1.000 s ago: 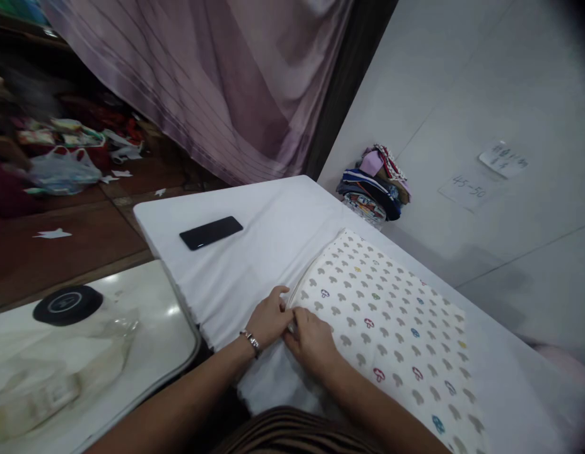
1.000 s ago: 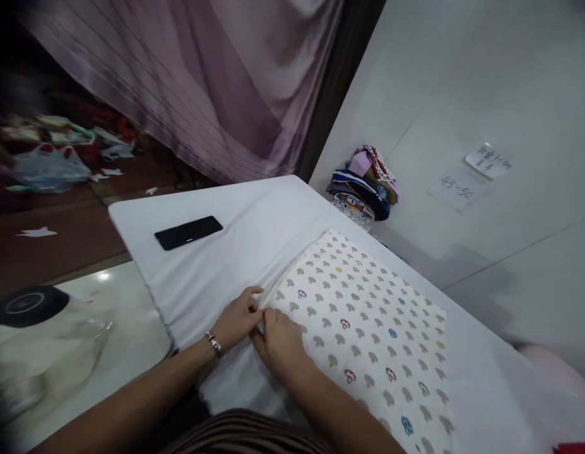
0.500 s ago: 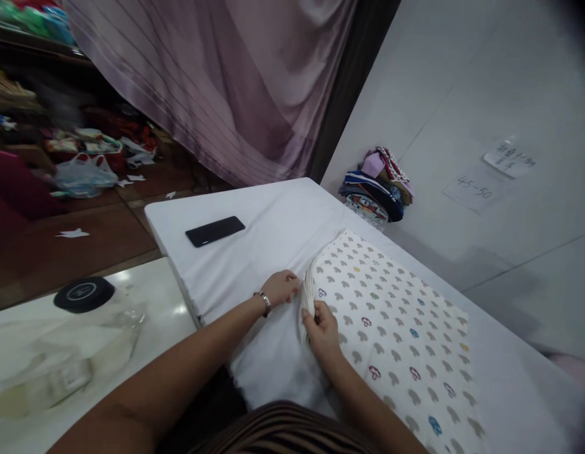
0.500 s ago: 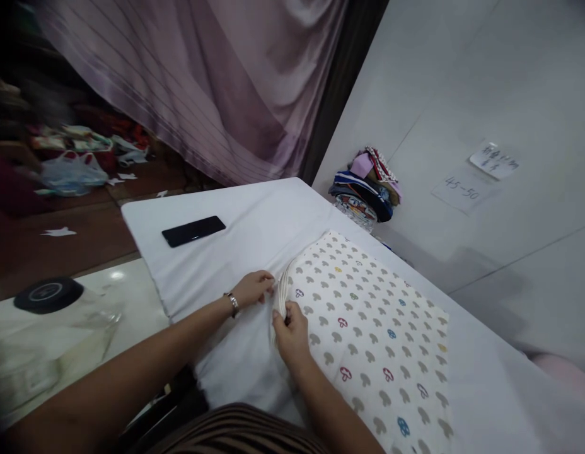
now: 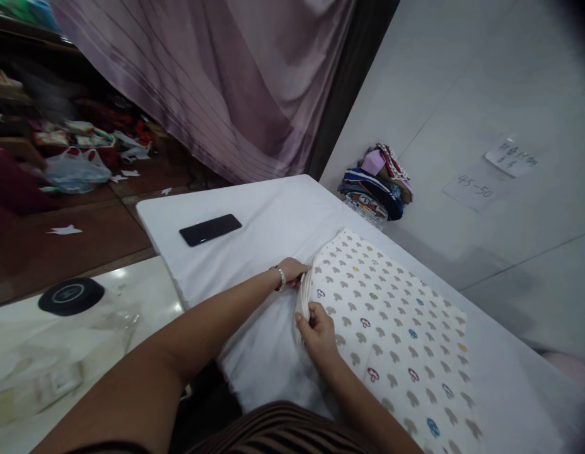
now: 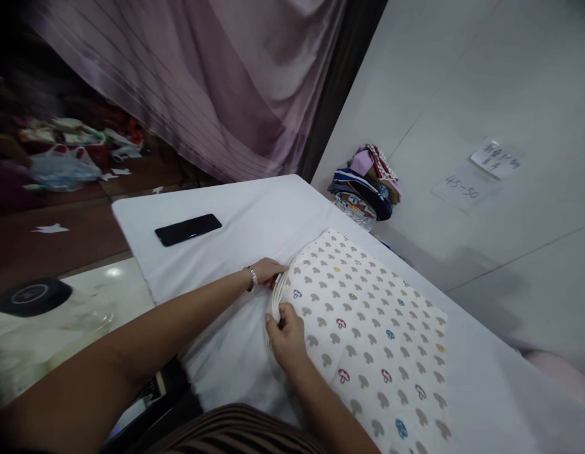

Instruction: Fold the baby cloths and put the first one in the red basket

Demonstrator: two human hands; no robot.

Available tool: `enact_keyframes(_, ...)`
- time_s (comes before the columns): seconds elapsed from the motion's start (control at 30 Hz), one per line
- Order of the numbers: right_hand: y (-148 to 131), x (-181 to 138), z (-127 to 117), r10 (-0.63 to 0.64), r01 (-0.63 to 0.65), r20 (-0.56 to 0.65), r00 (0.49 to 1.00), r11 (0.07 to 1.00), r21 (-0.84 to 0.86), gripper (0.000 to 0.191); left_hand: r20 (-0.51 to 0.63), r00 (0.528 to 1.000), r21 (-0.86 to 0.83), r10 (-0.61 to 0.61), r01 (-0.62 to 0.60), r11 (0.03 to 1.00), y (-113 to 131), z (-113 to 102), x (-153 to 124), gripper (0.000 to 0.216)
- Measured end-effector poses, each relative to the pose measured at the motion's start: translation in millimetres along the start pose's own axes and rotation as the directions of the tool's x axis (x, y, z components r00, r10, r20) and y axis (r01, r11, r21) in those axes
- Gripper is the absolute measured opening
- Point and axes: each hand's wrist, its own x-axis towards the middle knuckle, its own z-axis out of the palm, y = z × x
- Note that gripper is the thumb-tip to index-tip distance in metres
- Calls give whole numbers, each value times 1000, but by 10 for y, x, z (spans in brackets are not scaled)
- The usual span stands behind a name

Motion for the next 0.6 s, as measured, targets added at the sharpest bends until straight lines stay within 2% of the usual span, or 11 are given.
enact_keyframes(0.2, -44, 26, -3, -29, 35, 56, 998, 994, -102, 14, 4, 999, 60, -32, 32, 998, 76, -59, 18, 27)
enact_keyframes(0.43, -65, 25, -19, -1, 1, -4, 1000, 1000, -25, 16, 83, 995, -16, -46, 48, 999, 80, -47, -62, 26)
enact_keyframes(0.6, -66, 16, 2, -28, 31, 37, 999, 996, -89, 14, 79, 995, 84, -55, 48, 995, 49, -38, -37, 19)
